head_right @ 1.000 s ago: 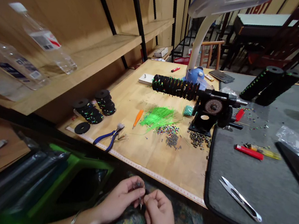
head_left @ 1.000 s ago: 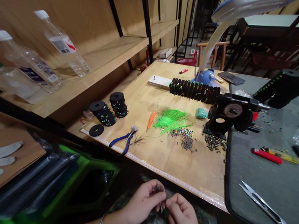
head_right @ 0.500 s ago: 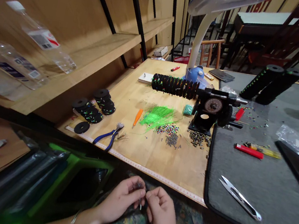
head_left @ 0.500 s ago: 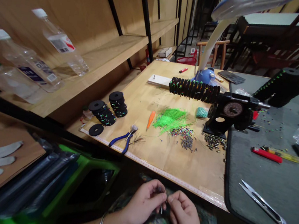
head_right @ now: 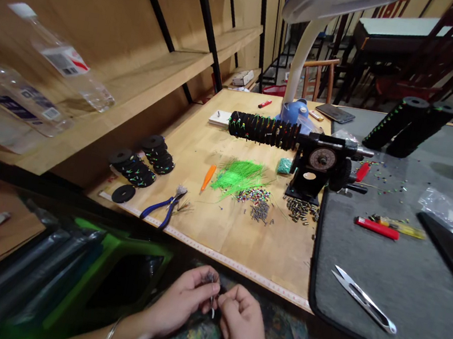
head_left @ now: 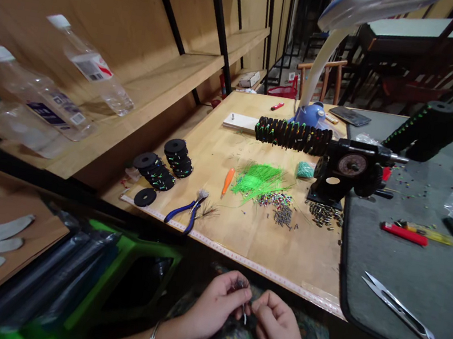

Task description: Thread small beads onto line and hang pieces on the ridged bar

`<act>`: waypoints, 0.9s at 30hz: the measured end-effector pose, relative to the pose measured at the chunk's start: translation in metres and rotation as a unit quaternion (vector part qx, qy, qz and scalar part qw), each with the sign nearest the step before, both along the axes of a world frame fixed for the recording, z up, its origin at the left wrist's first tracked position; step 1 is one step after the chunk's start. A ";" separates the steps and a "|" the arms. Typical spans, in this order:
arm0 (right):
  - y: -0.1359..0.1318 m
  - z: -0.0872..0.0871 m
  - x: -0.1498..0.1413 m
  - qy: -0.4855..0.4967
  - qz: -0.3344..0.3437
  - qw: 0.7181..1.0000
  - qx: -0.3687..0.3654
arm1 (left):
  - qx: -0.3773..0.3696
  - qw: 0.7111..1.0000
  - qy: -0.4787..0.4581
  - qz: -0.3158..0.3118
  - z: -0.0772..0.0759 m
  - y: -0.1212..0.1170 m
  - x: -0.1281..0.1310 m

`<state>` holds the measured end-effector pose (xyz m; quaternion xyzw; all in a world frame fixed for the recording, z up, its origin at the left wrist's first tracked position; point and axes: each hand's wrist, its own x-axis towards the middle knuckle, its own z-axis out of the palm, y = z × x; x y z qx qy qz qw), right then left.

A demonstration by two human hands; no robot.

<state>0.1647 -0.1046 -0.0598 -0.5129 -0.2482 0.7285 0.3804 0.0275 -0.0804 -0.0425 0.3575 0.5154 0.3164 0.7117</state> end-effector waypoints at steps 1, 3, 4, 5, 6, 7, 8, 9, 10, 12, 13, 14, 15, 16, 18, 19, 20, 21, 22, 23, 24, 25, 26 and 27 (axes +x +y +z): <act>0.000 0.000 0.000 -0.001 0.000 1.000 0.000 | 0.001 1.000 0.004 -0.002 0.002 0.001 0.000; 0.000 0.000 0.000 -0.002 0.000 1.000 -0.001 | 0.005 1.000 0.010 -0.005 0.004 0.001 0.000; 0.000 0.001 0.000 -0.001 -0.001 1.000 -0.001 | 0.007 1.000 0.013 -0.008 0.005 0.002 0.000; 0.001 0.001 0.001 0.001 -0.002 1.000 0.000 | 0.009 1.000 0.016 -0.012 0.005 0.002 0.000; 0.001 0.002 0.001 0.004 -0.003 1.000 0.000 | 0.010 1.000 0.017 -0.016 0.006 0.002 0.000; 0.001 0.002 0.001 0.006 -0.005 1.000 0.000 | 0.011 1.000 0.019 -0.020 0.007 0.002 0.000; 0.002 0.002 0.001 0.006 -0.007 1.000 0.001 | 0.012 0.999 0.021 -0.024 0.007 0.002 0.000; 0.002 0.002 0.001 0.004 -0.008 1.000 0.004 | 0.013 0.999 0.023 -0.028 0.008 0.002 0.000; 0.002 0.002 0.002 0.000 -0.007 1.000 0.007 | 0.016 0.999 0.027 -0.030 0.008 0.002 0.000; 0.002 0.001 0.002 -0.014 -0.004 1.000 0.019 | 0.022 0.999 0.035 -0.029 0.009 0.001 0.000; 0.002 0.000 0.002 -0.022 -0.001 0.999 0.027 | 0.025 0.999 0.039 -0.027 0.010 0.000 0.000; 0.002 -0.001 0.002 -0.029 0.001 0.999 0.035 | 0.029 0.998 0.043 -0.026 0.010 0.000 0.000; 0.002 -0.002 0.003 -0.036 0.003 0.998 0.043 | 0.031 0.998 0.046 -0.025 0.011 0.000 0.001; 0.002 -0.002 0.003 -0.041 0.003 0.998 0.049 | 0.034 0.998 0.050 -0.026 0.011 -0.001 0.001; 0.001 -0.001 0.003 -0.044 0.003 0.997 0.058 | 0.036 0.997 0.055 -0.032 0.011 -0.001 0.002; 0.002 0.000 0.003 -0.044 0.002 0.997 0.061 | 0.037 0.997 0.057 -0.034 0.011 -0.001 0.003; 0.002 0.001 0.003 -0.044 0.003 0.997 0.064 | 0.040 0.997 0.059 -0.037 0.011 -0.002 0.003; 0.002 0.002 0.003 -0.043 0.004 0.997 0.066 | 0.044 0.996 0.060 -0.039 0.012 -0.002 0.003; 0.003 0.003 0.003 -0.042 0.005 0.997 0.067 | 0.047 0.996 0.062 -0.040 0.012 -0.002 0.004; 0.003 0.003 0.002 -0.041 0.003 0.997 0.067 | 0.049 0.996 0.063 -0.041 0.012 -0.002 0.004; 0.003 0.003 0.002 -0.039 -0.001 0.997 0.066 | 0.049 0.996 0.062 -0.042 0.012 -0.002 0.004; 0.003 0.003 0.002 -0.037 -0.007 0.997 0.065 | 0.046 0.996 0.060 -0.043 0.012 -0.002 0.004; 0.004 0.002 0.002 -0.036 -0.013 0.997 0.063 | 0.041 0.997 0.056 -0.043 0.011 -0.002 0.004; 0.004 0.001 0.002 -0.035 -0.018 0.997 0.061 | 0.038 0.997 0.051 -0.042 0.011 -0.002 0.004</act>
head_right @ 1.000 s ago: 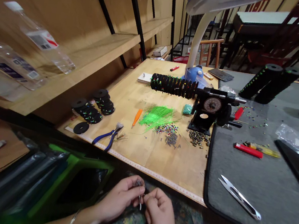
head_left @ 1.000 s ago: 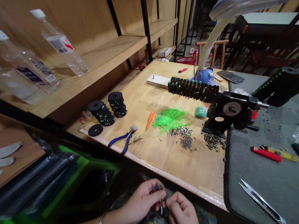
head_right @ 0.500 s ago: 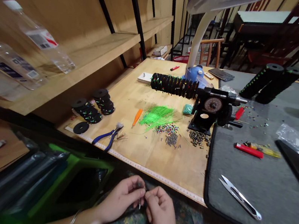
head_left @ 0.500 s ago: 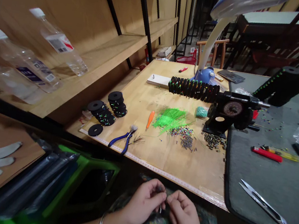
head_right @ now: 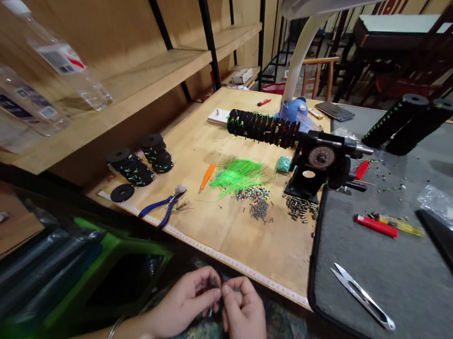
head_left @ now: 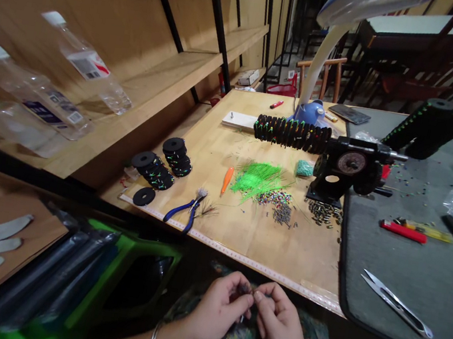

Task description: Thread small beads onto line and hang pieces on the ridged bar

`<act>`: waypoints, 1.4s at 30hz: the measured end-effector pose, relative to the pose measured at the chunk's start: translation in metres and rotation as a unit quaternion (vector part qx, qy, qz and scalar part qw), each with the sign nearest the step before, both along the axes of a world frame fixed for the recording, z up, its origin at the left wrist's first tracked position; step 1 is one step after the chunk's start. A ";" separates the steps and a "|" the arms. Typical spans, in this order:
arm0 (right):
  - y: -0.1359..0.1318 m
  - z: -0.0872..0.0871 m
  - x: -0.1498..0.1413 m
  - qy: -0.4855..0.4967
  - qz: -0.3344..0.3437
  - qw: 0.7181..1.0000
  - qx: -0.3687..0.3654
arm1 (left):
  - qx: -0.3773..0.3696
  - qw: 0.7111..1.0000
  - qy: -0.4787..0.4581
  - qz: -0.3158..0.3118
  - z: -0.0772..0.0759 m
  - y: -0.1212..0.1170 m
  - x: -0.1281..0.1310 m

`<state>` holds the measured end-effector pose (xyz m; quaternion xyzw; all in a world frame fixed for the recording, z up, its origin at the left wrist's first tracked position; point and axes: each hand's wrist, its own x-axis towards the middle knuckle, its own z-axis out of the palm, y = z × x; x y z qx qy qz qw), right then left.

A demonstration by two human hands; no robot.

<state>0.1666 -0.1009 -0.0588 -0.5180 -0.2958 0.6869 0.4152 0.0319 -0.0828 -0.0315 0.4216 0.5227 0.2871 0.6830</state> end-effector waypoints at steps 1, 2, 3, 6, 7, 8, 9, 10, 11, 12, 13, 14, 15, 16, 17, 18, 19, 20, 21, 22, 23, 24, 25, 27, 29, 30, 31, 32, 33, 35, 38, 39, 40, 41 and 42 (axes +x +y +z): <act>0.000 -0.001 0.000 0.003 -0.004 1.000 -0.002 | -0.002 1.000 -0.006 0.000 0.000 0.000 0.000; 0.000 -0.002 0.000 0.007 -0.007 1.000 -0.005 | -0.003 1.000 -0.014 0.000 -0.001 0.000 -0.001; 0.000 -0.003 0.000 0.013 -0.008 1.000 -0.007 | -0.003 1.000 -0.022 0.000 -0.001 0.000 -0.001; 0.000 -0.004 0.001 0.020 -0.011 1.000 -0.006 | -0.003 0.999 -0.043 0.003 -0.002 0.001 -0.002; 0.000 -0.004 0.001 0.021 -0.011 1.000 -0.006 | -0.003 0.999 -0.047 0.005 -0.002 0.001 -0.002; 0.000 -0.004 0.001 0.022 -0.013 1.000 -0.008 | -0.002 0.999 -0.049 0.006 -0.002 0.001 -0.002; 0.000 -0.004 0.001 0.024 -0.015 1.000 -0.010 | -0.002 0.999 -0.049 0.005 -0.003 0.001 -0.002; 0.000 -0.004 0.002 0.028 -0.018 0.999 -0.014 | -0.001 0.999 -0.049 0.004 -0.003 0.001 -0.002; -0.001 -0.004 0.002 0.031 -0.022 0.999 -0.019 | -0.001 0.999 -0.049 0.003 -0.003 0.001 -0.002; -0.001 -0.004 0.002 0.033 -0.027 0.999 -0.023 | 0.000 0.999 -0.049 0.003 -0.003 0.001 -0.002; -0.002 -0.004 0.001 0.034 -0.031 0.999 -0.027 | 0.000 0.999 -0.049 0.005 -0.003 0.001 -0.002; -0.002 -0.003 0.001 0.033 -0.034 0.998 -0.029 | 0.001 0.999 -0.050 0.008 -0.003 0.001 -0.002; -0.002 -0.003 0.001 0.032 -0.036 0.998 -0.030 | 0.001 0.999 -0.051 0.010 -0.003 0.000 -0.002; -0.002 -0.003 0.001 0.031 -0.037 0.998 -0.029 | 0.001 0.999 -0.052 0.011 -0.003 0.000 -0.002; -0.002 -0.002 0.001 0.030 -0.037 0.998 -0.028 | 0.001 0.999 -0.053 0.012 -0.002 0.000 -0.002; -0.002 -0.002 0.001 0.029 -0.038 0.998 -0.027 | -0.001 0.998 -0.055 0.010 -0.002 0.000 -0.002; -0.002 -0.001 0.000 0.030 -0.038 0.998 -0.027 | -0.003 0.998 -0.056 0.009 -0.001 0.000 -0.002; -0.003 -0.001 0.000 0.031 -0.038 0.998 -0.028 | -0.004 0.998 -0.057 0.008 0.000 0.000 -0.003; -0.003 -0.001 0.000 0.032 -0.039 0.998 -0.029 | -0.005 0.998 -0.059 0.007 0.000 0.000 -0.003; -0.003 -0.001 0.000 0.033 -0.041 0.998 -0.031 | -0.006 0.998 -0.061 0.005 0.000 -0.001 -0.003; -0.003 -0.001 0.000 0.032 -0.042 0.998 -0.031 | -0.005 0.998 -0.062 0.004 0.001 -0.001 -0.003; -0.003 -0.001 0.000 0.031 -0.043 0.998 -0.030 | -0.004 0.998 -0.062 0.003 0.001 -0.001 -0.003; -0.003 -0.002 0.000 0.028 -0.044 0.998 -0.028 | -0.003 0.998 -0.061 0.003 0.001 -0.001 -0.003; -0.004 -0.002 0.000 0.022 -0.043 0.999 -0.024 | -0.002 0.998 -0.059 0.002 0.001 -0.001 -0.002; -0.004 -0.002 0.000 0.015 -0.041 0.999 -0.022 | -0.002 0.998 -0.058 -0.001 0.000 -0.001 -0.002; -0.004 -0.002 0.000 0.012 -0.041 0.999 -0.022 | -0.003 0.998 -0.057 -0.001 0.000 -0.001 -0.002; -0.004 -0.001 0.000 0.009 -0.041 0.999 -0.021 | -0.004 0.998 -0.056 -0.001 0.000 0.000 -0.002; -0.004 -0.001 0.000 0.007 -0.040 0.999 -0.020 | -0.006 0.998 -0.056 -0.001 0.000 0.000 -0.002; -0.004 -0.001 -0.001 0.007 -0.039 0.999 -0.018 | -0.008 0.998 -0.056 -0.001 0.000 0.000 -0.002; -0.004 -0.001 -0.001 0.012 -0.040 0.999 -0.015 | -0.009 0.998 -0.059 -0.003 0.000 -0.001 -0.003; -0.005 -0.002 -0.001 0.019 -0.048 0.999 -0.007 | -0.005 0.998 -0.061 -0.014 0.000 -0.002 -0.003; -0.006 -0.002 -0.001 0.016 -0.052 0.999 -0.002 | -0.003 0.998 -0.060 -0.017 0.000 -0.003 -0.003; -0.006 -0.002 0.000 0.013 -0.057 0.998 0.005 | -0.001 0.998 -0.059 -0.018 0.000 -0.003 -0.003; -0.007 -0.002 0.000 0.008 -0.062 0.998 0.010 | 0.000 0.998 -0.057 -0.017 0.000 -0.004 -0.003; -0.007 -0.002 0.000 0.005 -0.065 0.998 0.014 | 0.000 0.998 -0.054 -0.014 0.001 -0.004 -0.003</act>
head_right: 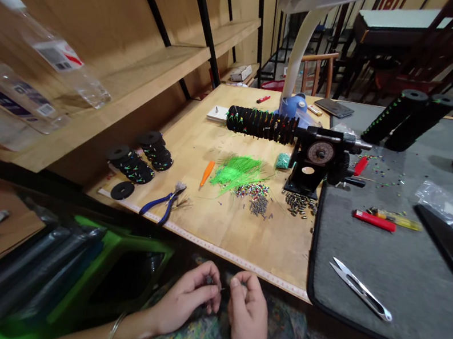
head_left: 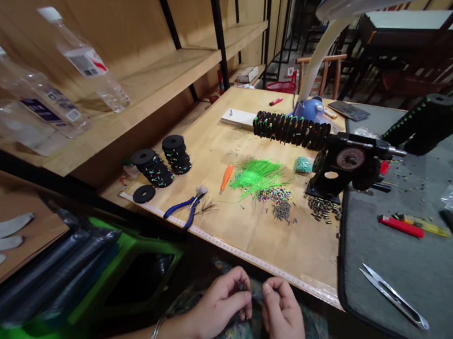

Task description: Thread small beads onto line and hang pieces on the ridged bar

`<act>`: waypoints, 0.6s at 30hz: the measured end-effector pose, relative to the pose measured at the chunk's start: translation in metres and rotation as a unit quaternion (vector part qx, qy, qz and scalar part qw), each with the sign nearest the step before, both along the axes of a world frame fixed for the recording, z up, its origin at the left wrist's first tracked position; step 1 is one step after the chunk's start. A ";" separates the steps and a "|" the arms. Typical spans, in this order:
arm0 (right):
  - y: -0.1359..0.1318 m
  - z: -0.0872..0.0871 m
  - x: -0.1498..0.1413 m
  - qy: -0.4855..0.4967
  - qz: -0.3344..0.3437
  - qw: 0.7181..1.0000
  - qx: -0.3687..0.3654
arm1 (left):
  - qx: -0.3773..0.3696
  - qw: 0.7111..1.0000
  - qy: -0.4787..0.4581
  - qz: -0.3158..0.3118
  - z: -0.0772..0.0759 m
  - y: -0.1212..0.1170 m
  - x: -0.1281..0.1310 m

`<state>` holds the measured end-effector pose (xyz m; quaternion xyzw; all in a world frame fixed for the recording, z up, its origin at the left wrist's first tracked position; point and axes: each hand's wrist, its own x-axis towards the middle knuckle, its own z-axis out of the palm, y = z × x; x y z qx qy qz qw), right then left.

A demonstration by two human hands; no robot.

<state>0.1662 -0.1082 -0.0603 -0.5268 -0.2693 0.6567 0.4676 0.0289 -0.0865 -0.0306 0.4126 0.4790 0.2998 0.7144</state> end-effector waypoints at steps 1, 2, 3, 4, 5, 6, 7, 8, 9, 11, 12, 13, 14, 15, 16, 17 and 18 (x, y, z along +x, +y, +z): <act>-0.001 0.000 0.000 -0.003 0.000 1.000 0.003 | -0.001 1.000 0.003 0.004 0.000 0.000 0.000; -0.001 0.000 0.000 -0.007 0.001 1.000 0.005 | -0.003 1.000 0.006 0.007 0.001 0.000 0.000; -0.002 0.000 0.000 -0.011 0.003 1.000 0.008 | -0.005 1.000 0.009 0.008 0.001 0.000 0.000; -0.003 0.000 0.000 -0.018 0.006 1.000 0.012 | -0.006 1.000 0.011 0.006 0.000 0.001 0.000; -0.004 0.000 0.000 -0.025 0.008 1.000 0.016 | -0.006 1.000 0.010 0.001 -0.001 0.001 0.000; -0.005 -0.001 0.000 -0.032 0.010 0.999 0.021 | -0.006 1.000 0.009 -0.005 -0.002 0.001 0.000; -0.005 -0.001 0.000 -0.038 0.011 0.999 0.025 | -0.006 1.000 0.009 -0.010 -0.003 0.001 0.000; -0.006 0.000 0.000 -0.044 0.012 0.999 0.028 | -0.006 1.000 0.009 -0.013 -0.004 0.001 -0.001; -0.006 0.000 0.000 -0.050 0.013 0.998 0.031 | -0.006 1.000 0.011 -0.014 -0.006 0.001 -0.001; -0.005 0.002 -0.001 -0.062 0.017 0.997 0.036 | 0.002 0.999 0.026 -0.017 -0.007 0.000 -0.002; -0.005 0.003 -0.001 -0.068 0.019 0.997 0.040 | 0.010 0.999 0.039 -0.019 -0.007 0.000 -0.002; -0.005 0.004 -0.001 -0.074 0.020 0.996 0.044 | 0.024 0.998 0.054 -0.019 -0.006 -0.001 -0.002; -0.005 0.005 -0.001 -0.080 0.021 0.995 0.047 | 0.042 0.997 0.069 -0.017 -0.006 -0.001 -0.003; -0.005 0.005 -0.001 -0.084 0.023 0.995 0.050 | 0.063 0.994 0.084 -0.014 -0.005 -0.001 -0.003; -0.006 0.004 -0.001 -0.087 0.027 0.994 0.052 | 0.083 0.992 0.096 -0.011 -0.004 -0.001 -0.003; -0.006 0.003 -0.001 -0.088 0.032 0.994 0.053 | 0.098 0.990 0.104 -0.008 -0.003 -0.001 -0.003; -0.007 0.002 -0.001 -0.088 0.038 0.994 0.054 | 0.104 0.988 0.110 -0.006 -0.003 -0.002 -0.002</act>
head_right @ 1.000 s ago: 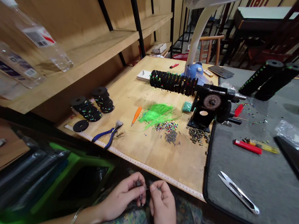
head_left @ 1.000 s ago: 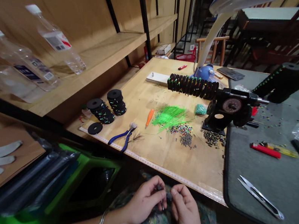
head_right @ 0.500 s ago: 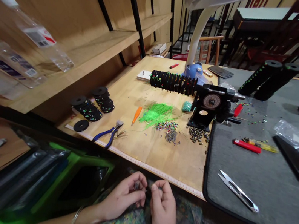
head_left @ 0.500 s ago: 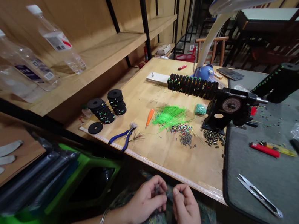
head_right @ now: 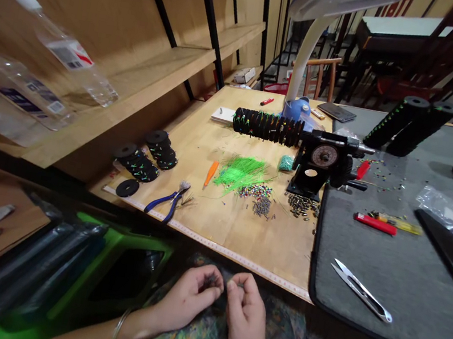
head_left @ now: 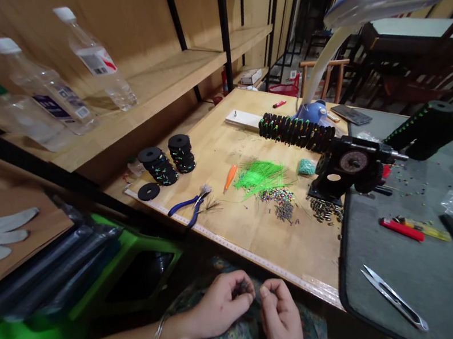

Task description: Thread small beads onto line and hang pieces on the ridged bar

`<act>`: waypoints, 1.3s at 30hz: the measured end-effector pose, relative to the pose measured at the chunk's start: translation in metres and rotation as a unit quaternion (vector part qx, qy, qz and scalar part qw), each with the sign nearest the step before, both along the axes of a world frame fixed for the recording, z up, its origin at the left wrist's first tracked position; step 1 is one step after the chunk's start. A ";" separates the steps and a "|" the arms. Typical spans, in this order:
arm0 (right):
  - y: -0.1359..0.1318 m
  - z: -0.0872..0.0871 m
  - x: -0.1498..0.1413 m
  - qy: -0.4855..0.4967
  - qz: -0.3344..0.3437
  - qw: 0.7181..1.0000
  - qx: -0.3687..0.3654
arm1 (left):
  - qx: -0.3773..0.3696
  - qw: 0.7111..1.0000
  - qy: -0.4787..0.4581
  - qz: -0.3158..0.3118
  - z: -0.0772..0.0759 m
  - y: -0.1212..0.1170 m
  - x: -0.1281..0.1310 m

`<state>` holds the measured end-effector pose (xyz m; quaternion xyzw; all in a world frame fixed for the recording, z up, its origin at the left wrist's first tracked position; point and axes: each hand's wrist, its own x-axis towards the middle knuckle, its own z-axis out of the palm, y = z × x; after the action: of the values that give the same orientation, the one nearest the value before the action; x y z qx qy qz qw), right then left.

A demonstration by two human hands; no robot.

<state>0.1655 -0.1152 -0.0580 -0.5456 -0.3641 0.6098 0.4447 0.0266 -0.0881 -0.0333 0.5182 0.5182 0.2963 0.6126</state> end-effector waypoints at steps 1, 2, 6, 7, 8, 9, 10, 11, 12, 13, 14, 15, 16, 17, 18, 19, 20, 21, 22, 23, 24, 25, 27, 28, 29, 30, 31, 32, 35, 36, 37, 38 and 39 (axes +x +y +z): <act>-0.001 -0.001 0.000 0.001 0.005 1.000 0.000 | -0.002 1.000 0.002 0.001 0.000 0.000 0.001; -0.001 -0.002 0.000 0.003 0.010 1.000 0.001 | -0.013 1.000 0.002 0.002 0.000 0.000 0.001; 0.001 -0.002 0.002 -0.011 0.011 1.000 0.020 | -0.043 0.999 -0.001 0.010 0.001 0.001 0.002; 0.001 -0.002 0.003 -0.019 0.012 0.999 0.030 | -0.034 0.999 0.007 0.010 0.002 0.001 0.001; 0.002 -0.001 0.004 -0.030 0.016 0.999 0.039 | -0.020 1.000 0.017 0.011 0.004 0.002 -0.001; 0.002 -0.001 0.006 -0.045 0.024 0.998 0.046 | -0.003 1.000 0.028 0.014 0.007 0.003 -0.003; 0.002 -0.001 0.007 -0.062 0.039 0.996 0.051 | 0.015 0.999 0.038 0.017 0.009 0.004 -0.005; 0.002 -0.001 0.007 -0.082 0.058 0.993 0.054 | 0.031 0.998 0.046 0.019 0.012 0.005 -0.008; 0.002 0.000 0.007 -0.102 0.078 0.990 0.057 | 0.047 0.997 0.052 0.019 0.014 0.005 -0.010; 0.001 0.000 0.007 -0.119 0.095 0.986 0.063 | 0.061 0.996 0.058 0.017 0.016 0.006 -0.012; 0.001 0.001 0.007 -0.132 0.108 0.983 0.072 | 0.073 0.995 0.065 0.011 0.017 0.006 -0.013; 0.000 0.002 0.006 -0.140 0.117 0.980 0.081 | 0.083 0.994 0.073 0.002 0.018 0.006 -0.014; 0.000 0.004 0.005 -0.145 0.122 0.978 0.090 | 0.092 0.992 0.080 -0.003 0.017 0.006 -0.014; 0.000 0.005 0.005 -0.148 0.122 0.977 0.096 | 0.100 0.991 0.087 -0.005 0.017 0.005 -0.014; -0.001 0.006 0.005 -0.150 0.120 0.976 0.099 | 0.106 0.990 0.091 -0.003 0.016 0.005 -0.014; -0.001 0.007 0.005 -0.152 0.115 0.976 0.101 | 0.112 0.989 0.093 0.001 0.015 0.006 -0.015; -0.001 0.008 0.006 -0.154 0.110 0.977 0.100 | 0.118 0.989 0.093 0.007 0.014 0.006 -0.015; -0.001 0.008 0.007 -0.156 0.104 0.977 0.098 | 0.125 0.988 0.091 0.014 0.013 0.007 -0.016; -0.001 0.007 0.008 -0.157 0.096 0.978 0.095 | 0.131 0.987 0.089 0.024 0.012 0.009 -0.017; -0.002 0.005 0.009 -0.153 0.088 0.980 0.092 | 0.132 0.987 0.083 0.036 0.012 0.010 -0.019; -0.002 0.003 0.011 -0.145 0.081 0.982 0.087 | 0.128 0.988 0.074 0.051 0.011 0.012 -0.021; -0.002 0.000 0.012 -0.131 0.071 0.986 0.080 | 0.117 0.989 0.059 0.065 0.011 0.014 -0.023; -0.002 -0.005 0.014 -0.089 0.053 0.993 0.059 | 0.076 0.994 0.011 0.079 0.011 0.018 -0.027; -0.002 -0.007 0.014 -0.063 0.049 0.996 0.045 | 0.053 0.995 -0.014 0.078 0.012 0.019 -0.029; -0.003 -0.008 0.014 -0.038 0.046 0.998 0.031 | 0.035 0.996 -0.034 0.070 0.012 0.020 -0.031; -0.003 -0.009 0.014 -0.018 0.044 0.999 0.019 | 0.021 0.997 -0.045 0.057 0.013 0.021 -0.032; -0.003 -0.010 0.014 -0.003 0.041 0.999 0.010 | 0.011 0.998 -0.050 0.041 0.014 0.021 -0.032; -0.003 -0.010 0.013 0.005 0.037 0.999 0.005 | 0.002 0.998 -0.053 0.026 0.014 0.020 -0.033; -0.002 -0.008 0.012 0.006 0.016 1.000 0.007 | -0.026 0.997 -0.069 -0.015 0.017 0.018 -0.031; -0.002 -0.007 0.012 0.005 0.012 1.000 0.011 | -0.028 0.997 -0.071 -0.020 0.018 0.017 -0.030; -0.002 -0.005 0.012 0.003 0.009 1.000 0.016 | -0.026 0.997 -0.066 -0.023 0.019 0.017 -0.029; -0.002 -0.004 0.012 -0.001 0.007 1.000 0.020 | -0.021 0.998 -0.056 -0.026 0.020 0.016 -0.028; -0.003 -0.003 0.012 -0.006 0.004 1.000 0.025 | -0.014 0.998 -0.044 -0.029 0.021 0.016 -0.026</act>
<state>0.1780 -0.1179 -0.0610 -0.5365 -0.3843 0.5987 0.4540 0.0006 -0.0725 -0.0124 0.5104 0.4796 0.2935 0.6506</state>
